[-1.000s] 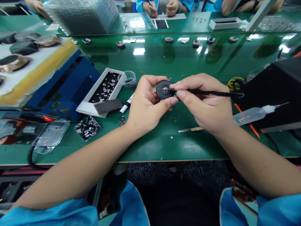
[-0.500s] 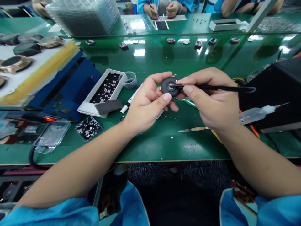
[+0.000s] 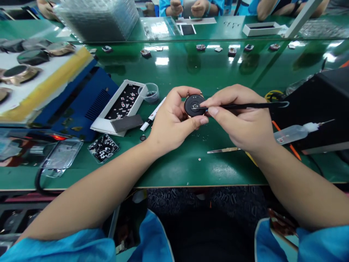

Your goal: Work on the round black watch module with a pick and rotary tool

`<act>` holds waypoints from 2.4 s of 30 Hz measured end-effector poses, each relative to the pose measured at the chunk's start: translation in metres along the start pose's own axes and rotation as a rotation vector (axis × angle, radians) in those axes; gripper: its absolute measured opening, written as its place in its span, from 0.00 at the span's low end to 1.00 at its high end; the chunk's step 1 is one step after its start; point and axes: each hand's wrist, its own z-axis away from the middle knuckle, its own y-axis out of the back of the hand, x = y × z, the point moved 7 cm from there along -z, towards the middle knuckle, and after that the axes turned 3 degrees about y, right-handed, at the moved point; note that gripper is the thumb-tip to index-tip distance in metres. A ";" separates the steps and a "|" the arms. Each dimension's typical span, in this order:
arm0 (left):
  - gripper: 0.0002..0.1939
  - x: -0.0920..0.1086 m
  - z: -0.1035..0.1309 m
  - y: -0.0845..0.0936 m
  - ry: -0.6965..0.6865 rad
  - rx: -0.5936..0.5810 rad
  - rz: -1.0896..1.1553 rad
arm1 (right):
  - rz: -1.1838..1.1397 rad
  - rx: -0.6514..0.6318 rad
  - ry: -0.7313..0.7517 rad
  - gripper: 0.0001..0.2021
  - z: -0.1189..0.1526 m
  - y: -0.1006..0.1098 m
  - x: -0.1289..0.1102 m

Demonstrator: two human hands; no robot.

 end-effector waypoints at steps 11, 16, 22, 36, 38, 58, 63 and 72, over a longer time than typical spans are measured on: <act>0.38 0.003 0.005 -0.006 -0.014 0.012 0.035 | 0.049 0.054 0.022 0.05 0.004 -0.002 -0.004; 0.42 -0.001 0.006 -0.002 0.030 0.025 0.022 | 0.050 -0.009 0.057 0.08 0.004 -0.005 -0.004; 0.38 0.006 0.007 -0.001 -0.057 0.054 -0.072 | 0.046 -0.014 0.097 0.09 0.004 -0.005 -0.004; 0.34 0.003 0.008 -0.003 -0.132 0.062 -0.047 | 0.036 0.025 0.090 0.07 0.005 -0.005 -0.005; 0.37 0.003 0.007 -0.003 -0.150 0.059 -0.031 | 0.031 0.003 0.077 0.07 0.005 -0.006 -0.006; 0.33 0.004 0.008 -0.006 -0.210 -0.019 -0.003 | 0.011 -0.006 0.002 0.04 0.001 -0.004 -0.002; 0.34 0.006 0.008 -0.006 -0.129 -0.014 -0.032 | 0.010 -0.003 -0.041 0.05 0.000 0.001 -0.002; 0.41 0.003 0.006 -0.004 -0.047 -0.014 -0.003 | -0.035 -0.025 -0.078 0.02 0.001 0.003 0.005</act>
